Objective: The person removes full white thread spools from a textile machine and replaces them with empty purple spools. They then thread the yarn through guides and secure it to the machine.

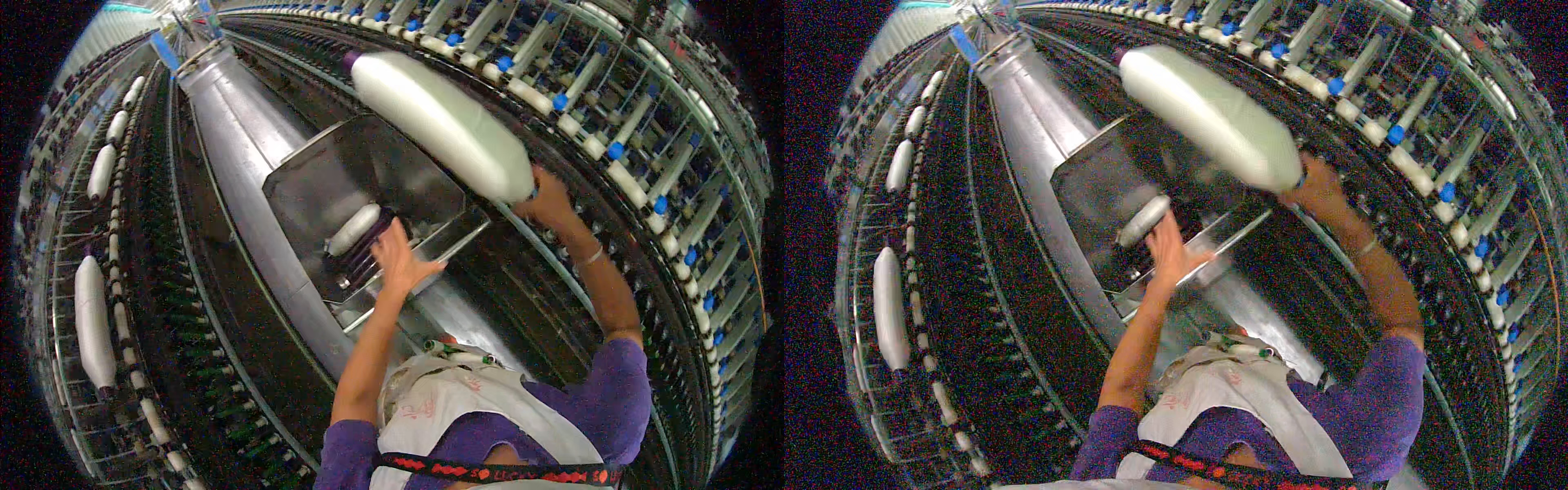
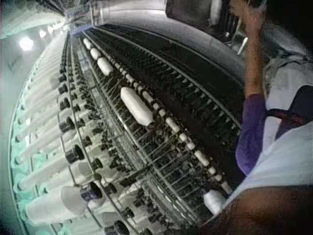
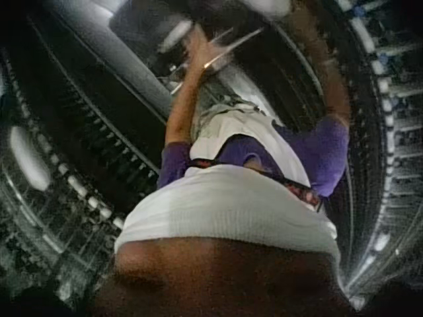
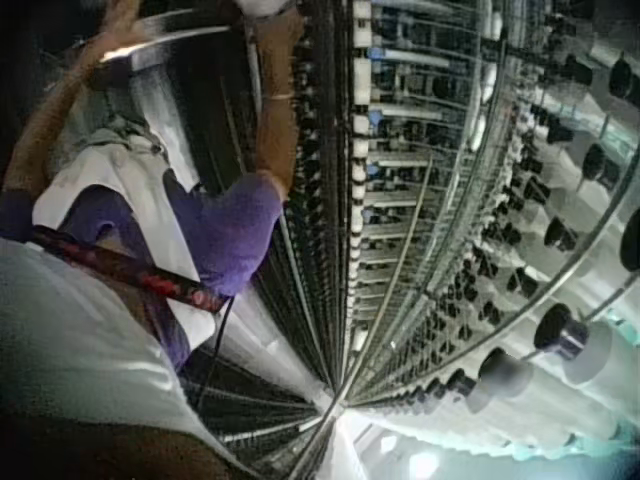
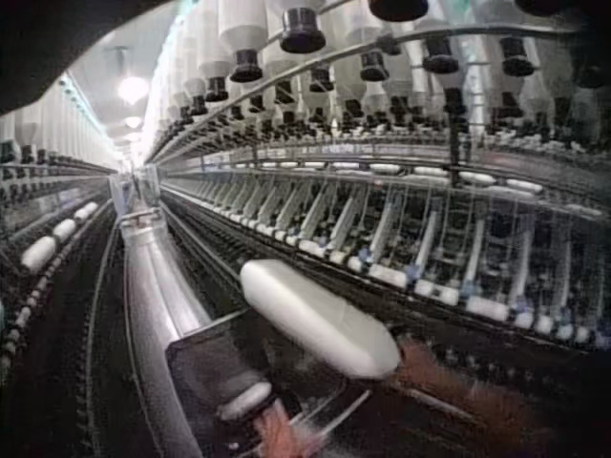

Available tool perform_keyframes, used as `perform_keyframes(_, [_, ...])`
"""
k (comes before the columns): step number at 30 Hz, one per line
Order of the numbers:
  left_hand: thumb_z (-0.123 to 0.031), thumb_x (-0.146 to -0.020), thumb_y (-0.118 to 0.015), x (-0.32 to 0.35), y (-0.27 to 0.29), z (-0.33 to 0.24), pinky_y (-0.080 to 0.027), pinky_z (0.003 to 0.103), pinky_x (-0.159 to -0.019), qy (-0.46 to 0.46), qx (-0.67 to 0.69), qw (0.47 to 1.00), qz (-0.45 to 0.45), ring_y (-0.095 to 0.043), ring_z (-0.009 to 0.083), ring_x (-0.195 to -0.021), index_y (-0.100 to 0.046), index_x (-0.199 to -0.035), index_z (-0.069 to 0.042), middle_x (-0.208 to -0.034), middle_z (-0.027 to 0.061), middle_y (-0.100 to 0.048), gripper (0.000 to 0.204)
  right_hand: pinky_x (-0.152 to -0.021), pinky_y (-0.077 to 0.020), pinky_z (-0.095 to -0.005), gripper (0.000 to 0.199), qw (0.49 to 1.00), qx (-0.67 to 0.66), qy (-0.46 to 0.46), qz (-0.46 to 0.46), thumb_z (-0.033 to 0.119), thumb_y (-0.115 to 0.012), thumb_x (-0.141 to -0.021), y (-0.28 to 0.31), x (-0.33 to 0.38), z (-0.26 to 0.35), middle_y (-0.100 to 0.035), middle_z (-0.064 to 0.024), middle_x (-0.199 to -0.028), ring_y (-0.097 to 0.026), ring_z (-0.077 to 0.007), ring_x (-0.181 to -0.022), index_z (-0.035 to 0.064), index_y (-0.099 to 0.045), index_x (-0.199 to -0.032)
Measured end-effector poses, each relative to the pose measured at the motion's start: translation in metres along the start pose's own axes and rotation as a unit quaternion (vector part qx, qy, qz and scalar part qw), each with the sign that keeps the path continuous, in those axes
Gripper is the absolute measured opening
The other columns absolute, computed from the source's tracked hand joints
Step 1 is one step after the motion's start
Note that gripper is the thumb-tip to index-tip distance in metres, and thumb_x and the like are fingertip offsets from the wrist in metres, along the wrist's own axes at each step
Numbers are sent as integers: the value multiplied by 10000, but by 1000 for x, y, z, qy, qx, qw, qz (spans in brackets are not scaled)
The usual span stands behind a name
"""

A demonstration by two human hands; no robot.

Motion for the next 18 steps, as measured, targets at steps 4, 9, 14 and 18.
perform_keyframes(4, [-514,-518,-908,64,-19,74,-197,613,-1130,122,-259,939,192,-392,409,-1338,-164,-1540,-67,-1435,218,-426,1341,-860,-511,-436,715,964,237,41,-115,278,-822,-547,84,-65,24,-697,-132,-1063,-662,-332,-999,105,-593,-1201])
perform_keyframes(9, [-354,-531,-890,79,-27,98,-351,493,-1028,122,-252,952,124,-516,319,-1121,-366,-1459,-76,-1235,115,-530,1101,-735,-540,-493,668,859,454,-39,-235,265,-782,-630,157,-150,49,-703,-150,-978,-683,-365,-882,131,-543,-1239])
perform_keyframes(14, [-323,-526,-884,71,-23,90,-353,490,-1040,134,-260,948,128,-530,310,-1104,-423,-1401,-92,-1185,97,-543,1016,-700,-547,-496,755,833,524,-14,-179,298,-731,-718,183,-199,-3,-690,-174,-988,-680,-363,-864,124,-428,-1387])
perform_keyframes(18, [-290,-558,-877,74,-23,97,-368,512,-1041,101,-203,971,75,-528,344,-1163,-437,-1406,-114,-1227,145,-552,971,-932,-504,-448,738,826,526,111,-170,219,-703,-763,200,-223,-11,-600,-211,-1284,-626,-387,-1082,128,-428,-1442])
Point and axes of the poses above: each hand's wrist, its own x-axis away from the middle knuckle, its own y-axis out of the back of the hand, z = x × y, the point moved 2 cm from there along -x, towards the middle knuckle
